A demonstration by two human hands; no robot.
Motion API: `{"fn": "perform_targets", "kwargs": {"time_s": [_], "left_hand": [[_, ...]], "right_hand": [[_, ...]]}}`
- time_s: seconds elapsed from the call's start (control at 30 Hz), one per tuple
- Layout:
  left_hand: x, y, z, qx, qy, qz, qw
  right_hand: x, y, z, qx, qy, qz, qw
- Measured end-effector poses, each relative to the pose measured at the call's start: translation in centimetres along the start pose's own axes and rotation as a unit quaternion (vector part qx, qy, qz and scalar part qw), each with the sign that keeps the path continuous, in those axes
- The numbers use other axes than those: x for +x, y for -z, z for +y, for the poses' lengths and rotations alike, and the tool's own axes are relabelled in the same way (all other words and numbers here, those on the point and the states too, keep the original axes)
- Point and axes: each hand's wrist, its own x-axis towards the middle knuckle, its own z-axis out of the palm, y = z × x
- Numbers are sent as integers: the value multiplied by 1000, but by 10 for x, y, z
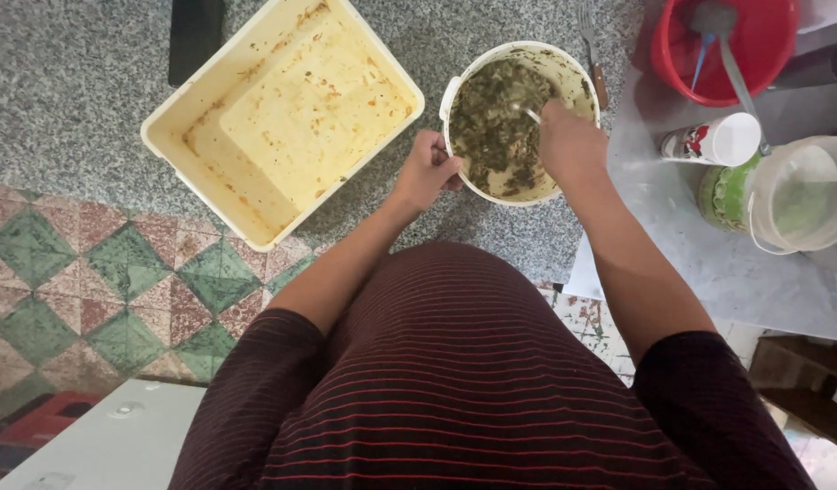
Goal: Transferring a food mixture from a large tray into a bowl and mixing it thoroughly with a spoon.
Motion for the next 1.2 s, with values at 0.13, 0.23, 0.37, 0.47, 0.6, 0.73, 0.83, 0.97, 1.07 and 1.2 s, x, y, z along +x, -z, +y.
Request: {"fn": "perform_targets", "kwargs": {"time_s": [0.13, 0.23, 0.37, 0.47, 0.6, 0.73, 0.83, 0.97, 1.07, 1.2], "left_hand": [[-3, 0, 4, 14, -2, -2, 1000], [-3, -1, 4, 25, -8, 1, 1000], [-17, -17, 51, 60, 58, 29, 996], [-3, -8, 17, 65, 54, 26, 996], [3, 0, -7, 30, 10, 9, 999], [0, -3, -3, 38, 1, 6, 999], [-6, -2, 8, 41, -8, -2, 999], [-7, -3, 4, 38, -6, 19, 999], [-6, -6, 6, 44, -12, 13, 999], [-8, -3, 2, 42, -9, 13, 999]], "right_hand": [[-3, 3, 7, -37, 33, -13, 999], [-20, 55, -12, -68, 24, -53, 996], [-37, 108, -50, -69, 8, -76, 995], [3, 41, -27, -89, 60, -55, 993], [-36, 79, -36, -105, 127, -53, 985], [-38, 61, 9, -137, 79, -61, 986], [-44, 45, 12, -142, 75, -110, 981], [-48, 60, 13, -147, 82, -88, 982], [-55, 42, 6, -46, 66, -87, 993], [-68, 42, 0, -82, 108, -129, 982]]}}
